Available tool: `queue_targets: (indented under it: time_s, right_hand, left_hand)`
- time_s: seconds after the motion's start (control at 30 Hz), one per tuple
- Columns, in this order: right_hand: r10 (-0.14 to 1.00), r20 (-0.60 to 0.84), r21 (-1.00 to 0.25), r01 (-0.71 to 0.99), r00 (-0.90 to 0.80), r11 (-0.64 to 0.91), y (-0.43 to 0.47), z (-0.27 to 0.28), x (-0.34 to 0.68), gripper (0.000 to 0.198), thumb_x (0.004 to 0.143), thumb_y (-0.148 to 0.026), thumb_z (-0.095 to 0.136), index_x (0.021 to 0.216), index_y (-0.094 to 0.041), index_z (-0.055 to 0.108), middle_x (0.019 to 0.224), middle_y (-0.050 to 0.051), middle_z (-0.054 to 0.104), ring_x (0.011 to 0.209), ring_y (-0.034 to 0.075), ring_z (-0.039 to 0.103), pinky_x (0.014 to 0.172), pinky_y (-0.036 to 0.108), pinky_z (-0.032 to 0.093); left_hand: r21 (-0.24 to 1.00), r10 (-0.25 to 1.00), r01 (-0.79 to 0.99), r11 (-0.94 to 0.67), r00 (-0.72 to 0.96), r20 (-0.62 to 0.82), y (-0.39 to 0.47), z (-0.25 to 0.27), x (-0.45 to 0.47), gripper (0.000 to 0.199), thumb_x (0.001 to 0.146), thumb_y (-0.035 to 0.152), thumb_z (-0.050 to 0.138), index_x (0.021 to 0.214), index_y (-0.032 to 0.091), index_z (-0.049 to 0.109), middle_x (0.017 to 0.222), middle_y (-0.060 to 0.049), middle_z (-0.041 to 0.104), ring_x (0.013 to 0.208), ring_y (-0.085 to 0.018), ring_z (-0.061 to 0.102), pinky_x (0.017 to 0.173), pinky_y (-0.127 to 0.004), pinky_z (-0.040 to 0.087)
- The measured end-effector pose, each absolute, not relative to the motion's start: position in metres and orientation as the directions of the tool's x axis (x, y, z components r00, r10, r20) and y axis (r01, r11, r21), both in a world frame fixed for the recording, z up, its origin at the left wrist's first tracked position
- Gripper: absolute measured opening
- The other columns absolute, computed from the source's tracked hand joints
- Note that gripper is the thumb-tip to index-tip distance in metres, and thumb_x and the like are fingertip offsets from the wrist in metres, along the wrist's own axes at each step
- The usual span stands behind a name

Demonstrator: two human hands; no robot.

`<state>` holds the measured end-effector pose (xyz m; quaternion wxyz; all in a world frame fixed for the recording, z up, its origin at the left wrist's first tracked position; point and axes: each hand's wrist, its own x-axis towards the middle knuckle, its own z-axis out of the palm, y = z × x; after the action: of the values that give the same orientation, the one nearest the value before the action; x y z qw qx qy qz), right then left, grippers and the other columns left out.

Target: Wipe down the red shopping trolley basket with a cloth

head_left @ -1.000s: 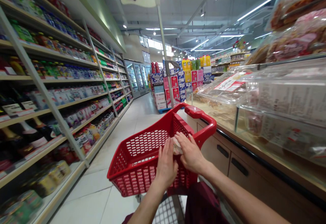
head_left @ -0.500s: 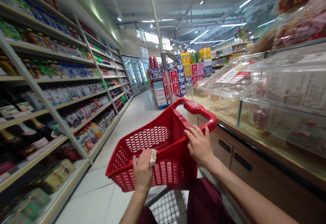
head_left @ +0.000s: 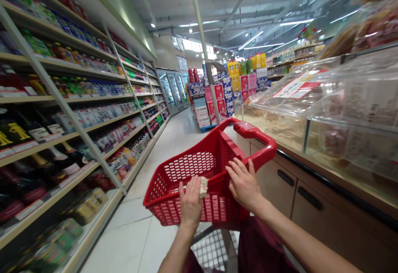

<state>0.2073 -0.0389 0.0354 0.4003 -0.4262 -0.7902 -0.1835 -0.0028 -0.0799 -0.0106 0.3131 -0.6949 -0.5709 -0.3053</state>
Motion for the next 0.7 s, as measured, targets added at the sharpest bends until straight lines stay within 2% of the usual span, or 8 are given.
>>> queue_targets:
  time_s: [0.13, 0.27, 0.33, 0.53, 0.63, 0.7]
  right_hand:
    - [0.508, 0.789, -0.048, 0.789, -0.346, 0.612, -0.037, 0.034, 0.208, 0.034, 0.075, -0.016, 0.045, 0.105, -0.020, 0.059, 0.112, 0.002, 0.059, 0.112, 0.020, 0.044, 0.104, 0.043, 0.008]
    - [0.489, 0.819, -0.077, 0.787, -0.300, 0.612, -0.036, 0.032, 0.210, 0.032, 0.075, -0.016, 0.044, 0.102, -0.019, 0.061, 0.110, 0.004, 0.060, 0.112, 0.022, 0.044, 0.104, 0.045, 0.009]
    - [0.488, 0.830, -0.093, 0.796, -0.270, 0.599, -0.037, 0.030, 0.207, 0.032, 0.075, -0.018, 0.044, 0.102, -0.018, 0.061, 0.109, 0.006, 0.060, 0.112, 0.024, 0.043, 0.103, 0.048, 0.008]
    - [0.498, 0.809, -0.053, 0.805, -0.313, 0.591, -0.036, 0.032, 0.208, 0.031, 0.074, -0.016, 0.045, 0.099, -0.022, 0.062, 0.104, 0.003, 0.063, 0.106, 0.022, 0.047, 0.102, 0.048, 0.008]
    - [0.503, 0.809, -0.058, 0.811, -0.304, 0.582, -0.037, 0.033, 0.210, 0.030, 0.075, -0.017, 0.044, 0.099, -0.021, 0.062, 0.104, 0.003, 0.063, 0.106, 0.021, 0.047, 0.103, 0.047, 0.009]
    - [0.502, 0.819, -0.084, 0.808, -0.278, 0.584, -0.038, 0.033, 0.208, 0.030, 0.075, -0.018, 0.044, 0.098, -0.020, 0.062, 0.103, 0.003, 0.063, 0.106, 0.022, 0.047, 0.103, 0.047, 0.008]
  left_hand:
    - [-0.074, 0.631, 0.977, -0.202, 0.188, 0.753, -0.075, -0.007, 0.005, 0.041, 0.083, 0.015, 0.033, 0.122, 0.019, 0.042, 0.121, -0.007, 0.053, 0.113, -0.016, 0.047, 0.107, -0.043, 0.009]
    - [-0.062, 0.643, 0.998, -0.022, 0.062, 0.763, -0.093, -0.019, -0.056, 0.041, 0.082, 0.013, 0.031, 0.120, 0.019, 0.045, 0.116, -0.009, 0.057, 0.106, -0.018, 0.053, 0.105, -0.047, 0.008]
    - [-0.051, 0.640, 0.999, 0.018, 0.028, 0.768, -0.099, -0.024, -0.067, 0.041, 0.081, 0.015, 0.033, 0.120, 0.019, 0.045, 0.116, -0.009, 0.057, 0.107, -0.020, 0.052, 0.105, -0.048, 0.008]
    - [-0.058, 0.701, 0.987, -0.151, 0.149, 0.698, -0.091, -0.018, -0.039, 0.042, 0.081, 0.014, 0.035, 0.120, 0.026, 0.044, 0.122, -0.004, 0.052, 0.114, -0.016, 0.046, 0.106, -0.045, 0.007]
    - [-0.009, 0.729, 1.000, -0.022, 0.023, 0.685, -0.105, -0.024, -0.080, 0.041, 0.081, 0.015, 0.033, 0.119, 0.023, 0.045, 0.121, -0.007, 0.053, 0.111, -0.019, 0.049, 0.104, -0.050, 0.008]
    - [0.073, 0.677, 0.984, 0.161, -0.164, 0.718, -0.115, -0.032, -0.108, 0.040, 0.082, 0.019, 0.033, 0.119, 0.022, 0.046, 0.118, -0.011, 0.054, 0.108, -0.023, 0.051, 0.102, -0.056, 0.010]
